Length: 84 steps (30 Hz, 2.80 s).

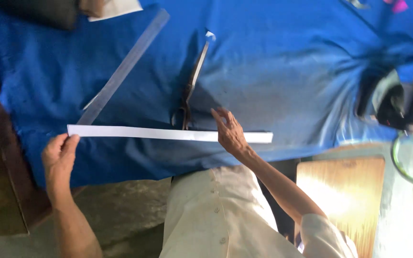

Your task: The person measures and marks a long white fabric strip using a ruler and pen, then uses shears to cut the strip into smaller pieces. The person folds and trims the ends of the fabric pieces, creating multiple small rectangular segments on a blue work surface.

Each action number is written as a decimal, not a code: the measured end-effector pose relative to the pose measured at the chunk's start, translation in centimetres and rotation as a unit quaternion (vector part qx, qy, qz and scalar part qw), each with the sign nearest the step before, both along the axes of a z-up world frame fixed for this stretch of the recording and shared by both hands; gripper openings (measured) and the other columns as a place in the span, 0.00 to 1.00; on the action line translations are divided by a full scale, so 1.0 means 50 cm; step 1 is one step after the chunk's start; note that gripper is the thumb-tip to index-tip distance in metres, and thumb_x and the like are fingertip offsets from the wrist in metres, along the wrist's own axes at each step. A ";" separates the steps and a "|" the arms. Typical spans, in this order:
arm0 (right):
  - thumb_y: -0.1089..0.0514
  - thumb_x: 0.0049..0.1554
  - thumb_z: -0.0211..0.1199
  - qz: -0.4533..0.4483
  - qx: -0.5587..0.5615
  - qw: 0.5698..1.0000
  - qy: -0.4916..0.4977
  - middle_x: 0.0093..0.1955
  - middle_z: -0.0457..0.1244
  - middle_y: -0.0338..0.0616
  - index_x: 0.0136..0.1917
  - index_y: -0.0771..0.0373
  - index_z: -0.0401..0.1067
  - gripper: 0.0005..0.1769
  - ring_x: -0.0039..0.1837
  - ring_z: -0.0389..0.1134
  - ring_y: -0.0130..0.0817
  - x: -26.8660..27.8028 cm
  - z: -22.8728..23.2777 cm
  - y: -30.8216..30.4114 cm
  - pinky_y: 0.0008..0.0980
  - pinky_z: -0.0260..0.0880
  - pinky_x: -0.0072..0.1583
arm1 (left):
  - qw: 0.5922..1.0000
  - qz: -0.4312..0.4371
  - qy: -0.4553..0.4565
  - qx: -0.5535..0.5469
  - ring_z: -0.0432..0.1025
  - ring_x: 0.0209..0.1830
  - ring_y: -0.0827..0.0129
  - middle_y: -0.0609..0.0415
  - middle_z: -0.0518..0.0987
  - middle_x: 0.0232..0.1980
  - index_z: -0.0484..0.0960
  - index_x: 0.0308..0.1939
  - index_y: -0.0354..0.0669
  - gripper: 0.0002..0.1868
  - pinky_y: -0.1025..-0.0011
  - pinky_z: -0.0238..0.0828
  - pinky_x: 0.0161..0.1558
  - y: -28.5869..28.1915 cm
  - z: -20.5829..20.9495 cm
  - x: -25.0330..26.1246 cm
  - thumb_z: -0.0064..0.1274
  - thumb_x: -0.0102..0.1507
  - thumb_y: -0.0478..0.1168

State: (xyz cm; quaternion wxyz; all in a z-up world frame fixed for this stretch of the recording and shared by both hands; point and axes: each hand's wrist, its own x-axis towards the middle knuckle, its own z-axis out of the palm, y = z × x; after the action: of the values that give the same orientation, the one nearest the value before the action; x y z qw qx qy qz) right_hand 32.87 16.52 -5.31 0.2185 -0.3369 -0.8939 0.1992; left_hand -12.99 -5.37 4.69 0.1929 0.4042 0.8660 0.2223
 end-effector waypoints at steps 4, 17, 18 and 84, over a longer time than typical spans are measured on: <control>0.73 0.47 0.56 0.106 0.028 0.988 -0.112 0.85 0.45 0.57 0.84 0.48 0.49 0.55 0.60 0.68 0.53 -0.099 -0.022 0.107 0.49 0.72 0.49 | 0.995 0.096 0.011 -0.005 0.69 0.37 0.63 0.51 0.75 0.37 0.84 0.51 0.40 0.13 0.63 0.66 0.39 -0.011 0.068 -0.043 0.56 0.77 0.47; 0.42 0.62 0.66 0.158 0.127 0.976 -0.082 0.59 0.65 0.43 0.60 0.57 0.74 0.21 0.50 0.73 0.38 -0.264 -0.022 0.264 0.36 0.77 0.39 | 0.957 0.158 -0.159 0.186 0.70 0.32 0.71 0.54 0.76 0.36 0.74 0.44 0.44 0.14 0.72 0.70 0.41 -0.042 0.093 -0.084 0.47 0.77 0.50; 0.39 0.60 0.68 0.117 0.153 0.977 -0.094 0.61 0.66 0.42 0.62 0.54 0.74 0.24 0.51 0.74 0.40 -0.279 -0.039 0.272 0.37 0.77 0.40 | 0.932 0.146 -0.243 0.227 0.70 0.31 0.72 0.56 0.75 0.35 0.70 0.40 0.50 0.16 0.74 0.70 0.39 -0.054 0.051 -0.090 0.47 0.76 0.54; 0.49 0.55 0.78 -0.530 -0.468 0.658 0.260 0.40 0.72 0.59 0.56 0.79 0.68 0.33 0.42 0.77 0.38 0.401 0.044 -0.029 0.32 0.81 0.47 | 0.962 -0.101 -0.215 0.138 0.82 0.35 0.60 0.49 0.84 0.36 0.82 0.49 0.46 0.14 0.68 0.78 0.38 0.238 -0.103 0.800 0.46 0.73 0.49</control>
State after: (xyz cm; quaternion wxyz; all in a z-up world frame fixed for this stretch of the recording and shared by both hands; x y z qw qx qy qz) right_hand 52.93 15.05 -3.12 0.3243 -0.7454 -0.2596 0.5213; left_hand 26.99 6.52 -0.48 0.3378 0.4550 0.7198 0.4009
